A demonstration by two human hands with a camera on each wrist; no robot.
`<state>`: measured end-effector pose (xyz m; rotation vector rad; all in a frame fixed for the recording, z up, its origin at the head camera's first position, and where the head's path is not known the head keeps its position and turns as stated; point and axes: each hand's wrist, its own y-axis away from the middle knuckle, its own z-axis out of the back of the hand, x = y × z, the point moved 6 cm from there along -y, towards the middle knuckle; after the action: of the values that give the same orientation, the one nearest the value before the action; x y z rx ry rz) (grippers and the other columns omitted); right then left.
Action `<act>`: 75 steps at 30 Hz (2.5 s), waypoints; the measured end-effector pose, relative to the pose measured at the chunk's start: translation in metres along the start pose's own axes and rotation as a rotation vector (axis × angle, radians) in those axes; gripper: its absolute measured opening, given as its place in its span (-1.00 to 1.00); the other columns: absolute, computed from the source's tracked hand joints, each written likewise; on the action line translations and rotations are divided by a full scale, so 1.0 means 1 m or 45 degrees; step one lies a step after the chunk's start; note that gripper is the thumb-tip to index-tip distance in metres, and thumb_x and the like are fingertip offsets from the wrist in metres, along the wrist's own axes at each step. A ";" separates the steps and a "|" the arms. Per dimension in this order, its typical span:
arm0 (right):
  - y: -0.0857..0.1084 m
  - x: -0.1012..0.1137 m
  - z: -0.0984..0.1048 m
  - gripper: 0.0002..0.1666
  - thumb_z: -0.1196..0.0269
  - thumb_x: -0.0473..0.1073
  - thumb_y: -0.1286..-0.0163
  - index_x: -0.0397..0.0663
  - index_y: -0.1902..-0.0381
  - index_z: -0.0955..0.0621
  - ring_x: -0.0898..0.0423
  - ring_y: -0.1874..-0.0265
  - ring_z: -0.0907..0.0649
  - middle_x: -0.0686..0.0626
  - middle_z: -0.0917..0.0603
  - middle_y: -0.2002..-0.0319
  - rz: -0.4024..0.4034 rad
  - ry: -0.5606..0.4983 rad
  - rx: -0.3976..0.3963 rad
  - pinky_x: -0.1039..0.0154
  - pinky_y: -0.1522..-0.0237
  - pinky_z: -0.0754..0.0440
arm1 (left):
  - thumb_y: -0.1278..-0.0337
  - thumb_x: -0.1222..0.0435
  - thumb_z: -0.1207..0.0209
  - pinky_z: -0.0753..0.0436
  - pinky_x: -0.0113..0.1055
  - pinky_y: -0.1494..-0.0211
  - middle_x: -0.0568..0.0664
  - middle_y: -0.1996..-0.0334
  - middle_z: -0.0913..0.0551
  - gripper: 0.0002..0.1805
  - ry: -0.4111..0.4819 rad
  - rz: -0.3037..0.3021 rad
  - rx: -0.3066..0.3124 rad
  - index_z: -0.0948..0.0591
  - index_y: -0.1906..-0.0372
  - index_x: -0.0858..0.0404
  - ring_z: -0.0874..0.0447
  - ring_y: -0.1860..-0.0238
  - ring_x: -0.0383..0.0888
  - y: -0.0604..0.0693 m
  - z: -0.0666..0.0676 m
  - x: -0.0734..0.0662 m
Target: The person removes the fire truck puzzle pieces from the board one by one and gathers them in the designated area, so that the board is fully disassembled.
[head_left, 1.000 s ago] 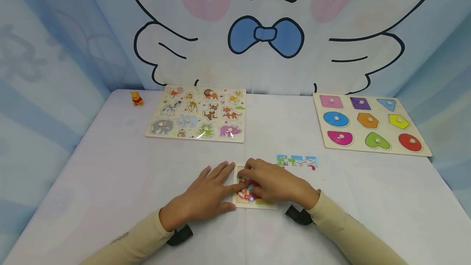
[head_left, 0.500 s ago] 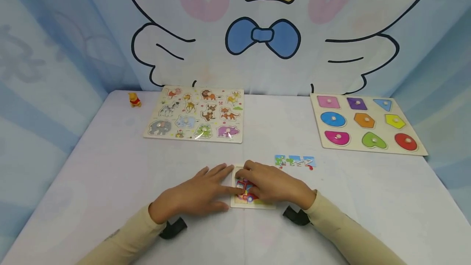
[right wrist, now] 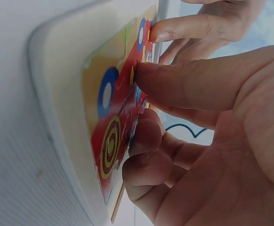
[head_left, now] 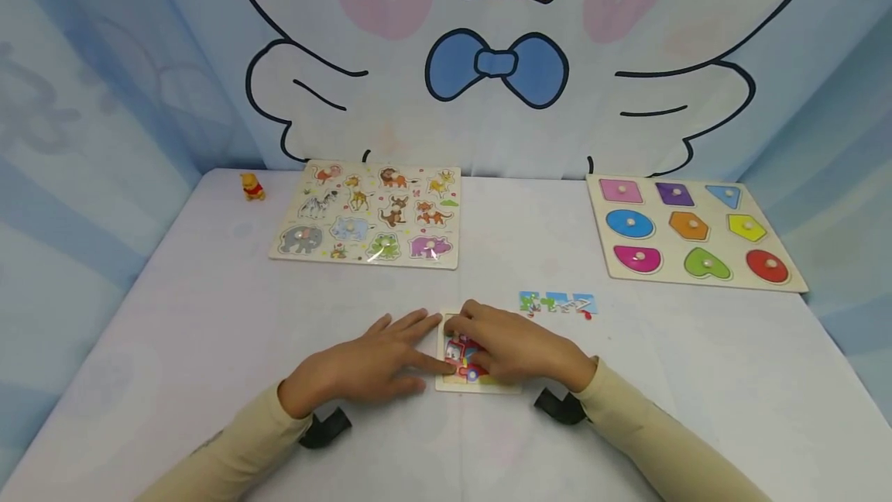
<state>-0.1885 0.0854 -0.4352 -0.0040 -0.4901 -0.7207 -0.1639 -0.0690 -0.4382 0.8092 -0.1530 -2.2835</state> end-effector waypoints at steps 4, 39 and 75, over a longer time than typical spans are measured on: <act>0.000 0.000 0.000 -0.50 -0.29 -0.35 -0.33 -0.05 -0.23 -0.56 0.16 0.27 -0.50 0.04 -0.52 0.10 0.016 -0.006 -0.007 0.26 0.16 -0.57 | -0.45 0.20 -0.20 0.03 0.43 -0.47 0.12 -0.62 -0.06 -0.55 0.005 -0.002 -0.013 -0.60 -0.35 -0.20 0.16 -0.63 0.16 0.000 0.000 0.000; -0.003 0.007 0.004 -0.61 -0.28 -0.36 -0.39 -0.07 -0.16 -0.61 0.24 0.33 -0.50 0.11 -0.60 0.26 0.161 -0.040 -0.123 0.30 0.20 -0.54 | -0.43 0.24 -0.21 0.05 0.44 -0.47 0.11 -0.62 -0.07 -0.56 0.032 0.019 -0.033 -0.63 -0.32 -0.18 0.17 -0.63 0.16 0.000 0.001 -0.001; 0.061 -0.048 0.066 -0.75 -0.36 -0.31 -0.39 -0.06 0.01 -0.62 0.22 0.36 -0.54 0.15 -0.61 0.37 -0.091 -0.255 -0.202 0.34 0.33 -0.60 | -0.42 0.24 -0.23 -0.01 0.39 -0.49 0.11 -0.61 -0.11 -0.57 -0.017 0.067 -0.044 -0.65 -0.28 -0.21 0.13 -0.63 0.16 0.000 0.001 -0.002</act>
<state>-0.2096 0.1730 -0.3873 -0.2099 -0.6256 -0.8324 -0.1631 -0.0678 -0.4358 0.7634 -0.1386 -2.2367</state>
